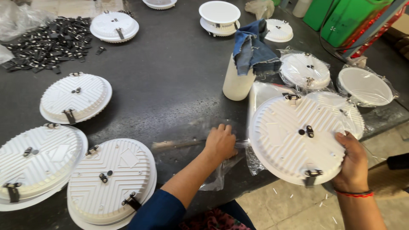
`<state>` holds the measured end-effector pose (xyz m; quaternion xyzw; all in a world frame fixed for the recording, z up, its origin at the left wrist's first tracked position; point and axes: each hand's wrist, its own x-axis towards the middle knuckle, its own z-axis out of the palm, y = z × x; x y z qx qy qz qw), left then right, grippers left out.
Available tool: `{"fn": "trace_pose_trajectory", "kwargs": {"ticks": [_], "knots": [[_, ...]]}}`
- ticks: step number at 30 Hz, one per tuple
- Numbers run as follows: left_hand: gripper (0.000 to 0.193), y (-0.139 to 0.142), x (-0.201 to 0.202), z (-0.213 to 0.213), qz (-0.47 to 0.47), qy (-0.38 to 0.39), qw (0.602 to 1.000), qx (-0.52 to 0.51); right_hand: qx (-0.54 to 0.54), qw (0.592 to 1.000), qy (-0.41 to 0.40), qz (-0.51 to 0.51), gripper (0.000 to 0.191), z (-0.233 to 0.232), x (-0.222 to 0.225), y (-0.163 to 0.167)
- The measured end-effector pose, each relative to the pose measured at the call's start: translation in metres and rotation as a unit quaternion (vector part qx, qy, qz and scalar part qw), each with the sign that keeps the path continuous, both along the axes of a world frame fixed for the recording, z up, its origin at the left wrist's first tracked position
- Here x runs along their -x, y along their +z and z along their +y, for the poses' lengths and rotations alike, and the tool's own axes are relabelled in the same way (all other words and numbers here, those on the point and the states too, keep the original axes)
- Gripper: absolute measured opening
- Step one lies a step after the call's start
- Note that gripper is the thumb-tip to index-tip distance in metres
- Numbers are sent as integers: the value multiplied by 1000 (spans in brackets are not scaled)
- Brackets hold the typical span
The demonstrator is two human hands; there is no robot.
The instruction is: The person wipes round LED panel light fixtures with a cloth, pours liquid from a plastic bottle onto the cloth, and slides each panel into a clear plastic bag, pressing the wrapped panels flat on the work table. Other workers handle panels at the far end of the table.
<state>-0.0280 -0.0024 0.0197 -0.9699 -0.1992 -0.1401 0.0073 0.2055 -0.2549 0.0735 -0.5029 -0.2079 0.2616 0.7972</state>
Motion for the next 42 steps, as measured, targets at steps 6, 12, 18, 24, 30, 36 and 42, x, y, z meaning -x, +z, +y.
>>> {"fn": "trace_pose_trajectory", "kwargs": {"ticks": [6, 12, 18, 24, 30, 36, 42], "knots": [[28, -41, -14, 4, -80, 38, 994, 69, -3, 991, -39, -125, 38, 16, 31, 31], [10, 17, -2, 100, 143, 43, 982, -112, -14, 992, -29, -120, 38, 27, 29, 42], [12, 54, 5, 59, 246, -108, 960, -76, -69, 994, -39, -82, 40, 29, 30, 35], [27, 5, 49, -41, -130, 60, 957, 254, -37, 998, -43, -40, 33, 10, 26, 14], [31, 6, 45, -10, -71, 190, 893, 403, -11, 996, -45, -80, 39, 27, 45, -15], [29, -21, 53, 1, -120, 105, 922, 353, 16, 981, -53, -185, 37, 54, 88, -17], [29, -31, 78, 32, -119, 213, 877, 414, 64, 984, 46, -157, 51, 65, 114, -21]]}}
